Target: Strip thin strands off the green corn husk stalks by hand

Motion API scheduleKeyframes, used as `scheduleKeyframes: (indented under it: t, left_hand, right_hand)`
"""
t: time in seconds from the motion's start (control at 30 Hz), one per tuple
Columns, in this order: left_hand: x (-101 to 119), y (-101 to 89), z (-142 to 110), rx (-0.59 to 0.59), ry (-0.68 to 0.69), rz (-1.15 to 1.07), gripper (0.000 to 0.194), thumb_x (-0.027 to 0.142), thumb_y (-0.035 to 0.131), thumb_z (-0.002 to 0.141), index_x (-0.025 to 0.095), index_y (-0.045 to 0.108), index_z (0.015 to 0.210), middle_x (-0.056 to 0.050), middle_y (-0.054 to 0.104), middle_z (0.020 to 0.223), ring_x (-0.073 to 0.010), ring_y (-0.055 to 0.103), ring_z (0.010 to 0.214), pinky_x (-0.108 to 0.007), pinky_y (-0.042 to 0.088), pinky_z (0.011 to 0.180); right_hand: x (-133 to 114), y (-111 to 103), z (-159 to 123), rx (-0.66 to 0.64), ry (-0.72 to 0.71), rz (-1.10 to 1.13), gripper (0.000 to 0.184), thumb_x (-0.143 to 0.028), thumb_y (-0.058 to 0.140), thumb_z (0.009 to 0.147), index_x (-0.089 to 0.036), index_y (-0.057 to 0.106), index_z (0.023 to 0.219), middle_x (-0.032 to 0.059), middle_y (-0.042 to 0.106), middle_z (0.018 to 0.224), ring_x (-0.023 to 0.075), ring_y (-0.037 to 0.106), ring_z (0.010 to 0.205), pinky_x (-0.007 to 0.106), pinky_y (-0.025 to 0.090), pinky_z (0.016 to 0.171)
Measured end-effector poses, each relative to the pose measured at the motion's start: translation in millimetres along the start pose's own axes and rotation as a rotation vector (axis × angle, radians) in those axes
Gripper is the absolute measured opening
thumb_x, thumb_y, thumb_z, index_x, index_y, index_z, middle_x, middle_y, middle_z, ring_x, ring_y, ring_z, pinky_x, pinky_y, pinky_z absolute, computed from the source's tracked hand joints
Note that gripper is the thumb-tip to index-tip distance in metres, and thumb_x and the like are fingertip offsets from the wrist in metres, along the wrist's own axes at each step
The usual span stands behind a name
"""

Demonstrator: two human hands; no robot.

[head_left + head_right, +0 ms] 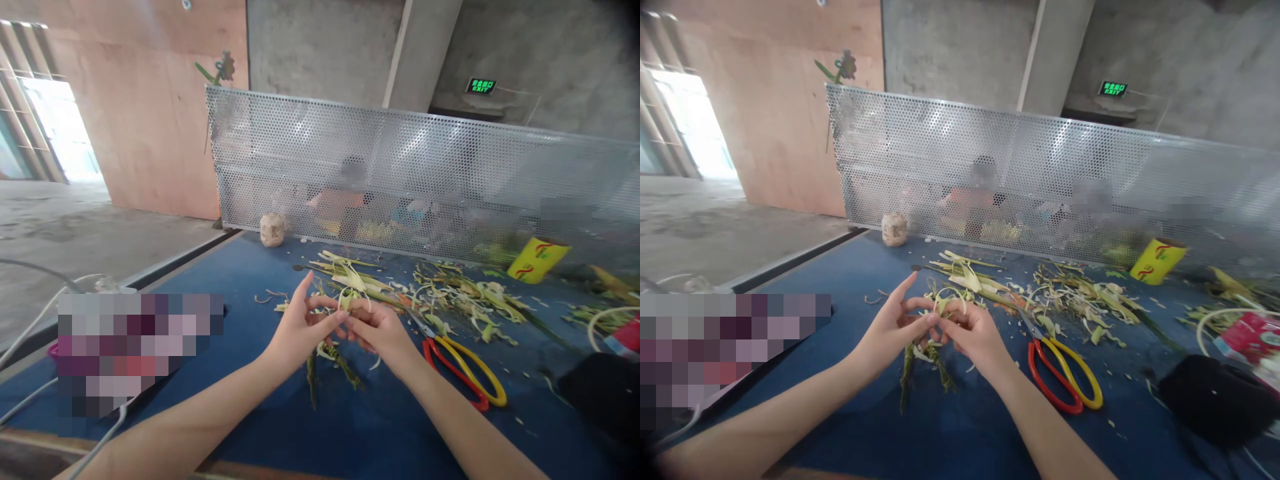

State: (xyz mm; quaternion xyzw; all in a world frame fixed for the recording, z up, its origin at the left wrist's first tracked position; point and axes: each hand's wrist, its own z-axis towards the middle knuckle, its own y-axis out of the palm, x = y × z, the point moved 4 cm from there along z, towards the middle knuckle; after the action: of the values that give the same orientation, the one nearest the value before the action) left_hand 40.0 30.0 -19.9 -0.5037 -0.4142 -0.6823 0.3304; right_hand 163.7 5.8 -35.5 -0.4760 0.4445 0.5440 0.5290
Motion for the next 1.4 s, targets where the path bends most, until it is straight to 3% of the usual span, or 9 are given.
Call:
scheduleKeyframes:
  t: [0.17, 0.4, 0.57, 0.7, 0.9, 1.07, 1.27, 1.4]
  left_hand:
    - [0, -2.7, 0, 0.072, -0.034, -0.017, 0.08, 0.018, 0.06, 0.069, 0.019, 0.011, 0.133, 0.0, 0.059, 0.073, -0.0117, 0.057, 0.043, -0.023, 0.043, 0.04]
    - [-6, -1.5, -2, 0.114, -0.184, -0.117, 0.063, 0.026, 0.05, 0.078, 0.023, 0.016, 0.131, -0.003, 0.062, 0.08, -0.0148, 0.061, 0.047, -0.027, 0.047, 0.043]
    - [-5, 3.4, -4, 0.046, -0.181, -0.12, 0.08, 0.024, 0.059, 0.073, 0.02, 0.007, 0.134, 0.0, 0.061, 0.066, -0.0186, 0.063, 0.052, -0.025, 0.045, 0.04]
    - [-6, 6.0, -6, -0.002, -0.205, -0.104, 0.099, 0.016, 0.068, 0.064, 0.017, -0.002, 0.135, -0.001, 0.064, 0.065, -0.0198, 0.065, 0.057, -0.02, 0.041, 0.037]
    - [-7, 4.7, -6, 0.002, -0.228, -0.131, 0.097, 0.016, 0.066, 0.066, 0.014, -0.001, 0.135, -0.007, 0.066, 0.074, -0.0167, 0.063, 0.053, -0.019, 0.038, 0.037]
    - [-4, 7.3, -7, -0.011, -0.209, -0.133, 0.085, 0.018, 0.061, 0.07, 0.013, 0.007, 0.135, 0.0, 0.06, 0.06, -0.0149, 0.059, 0.046, -0.02, 0.036, 0.035]
    - [-2, 10.4, -7, -0.101, -0.157, -0.158, 0.092, 0.011, 0.066, 0.063, 0.015, 0.007, 0.134, 0.002, 0.058, 0.061, -0.0185, 0.061, 0.056, -0.022, 0.042, 0.035]
    - [-3, 8.9, -6, -0.102, -0.149, -0.117, 0.093, 0.014, 0.068, 0.063, 0.018, 0.008, 0.134, 0.002, 0.058, 0.061, -0.0168, 0.06, 0.055, -0.021, 0.044, 0.036]
  right_hand:
    - [5, 3, 1, -0.031, 0.024, -0.064, 0.026, -0.039, 0.06, 0.069, -0.016, 0.06, 0.08, -0.0042, 0.053, 0.048, 0.0016, 0.03, 0.028, 0.017, 0.019, 0.028]
    - [4, 2, -1, 0.047, 0.043, -0.108, 0.026, -0.042, 0.06, 0.067, -0.016, 0.059, 0.071, -0.0061, 0.048, 0.044, 0.0028, 0.031, 0.026, 0.018, 0.021, 0.028]
    - [7, -4, 0, 0.101, 0.076, -0.106, 0.033, -0.047, 0.056, 0.069, -0.015, 0.063, 0.066, -0.0043, 0.045, 0.041, 0.0059, 0.037, 0.032, 0.02, 0.025, 0.034]
    - [8, -9, 2, 0.171, 0.004, -0.106, 0.026, -0.041, 0.063, 0.065, -0.015, 0.064, 0.061, -0.0009, 0.051, 0.051, 0.0096, 0.044, 0.047, 0.022, 0.033, 0.045]
    - [2, -12, 0, 0.32, -0.13, -0.089, 0.019, -0.034, 0.067, 0.062, -0.017, 0.062, 0.059, 0.0002, 0.054, 0.062, 0.0119, 0.046, 0.059, 0.024, 0.036, 0.055]
    - [4, -5, -1, 0.247, -0.05, 0.106, 0.022, -0.034, 0.071, 0.057, -0.017, 0.063, 0.068, 0.0004, 0.057, 0.063, 0.0122, 0.048, 0.059, 0.024, 0.037, 0.054]
    - [3, 0, -2, 0.184, -0.014, 0.22, 0.025, -0.033, 0.072, 0.057, -0.016, 0.054, 0.054, -0.0041, 0.05, 0.05, 0.0086, 0.044, 0.047, 0.023, 0.034, 0.05]
    - [2, 0, -4, 0.18, 0.001, 0.237, 0.024, -0.035, 0.069, 0.061, -0.017, 0.054, 0.054, -0.0025, 0.052, 0.055, 0.0086, 0.043, 0.048, 0.023, 0.034, 0.05]
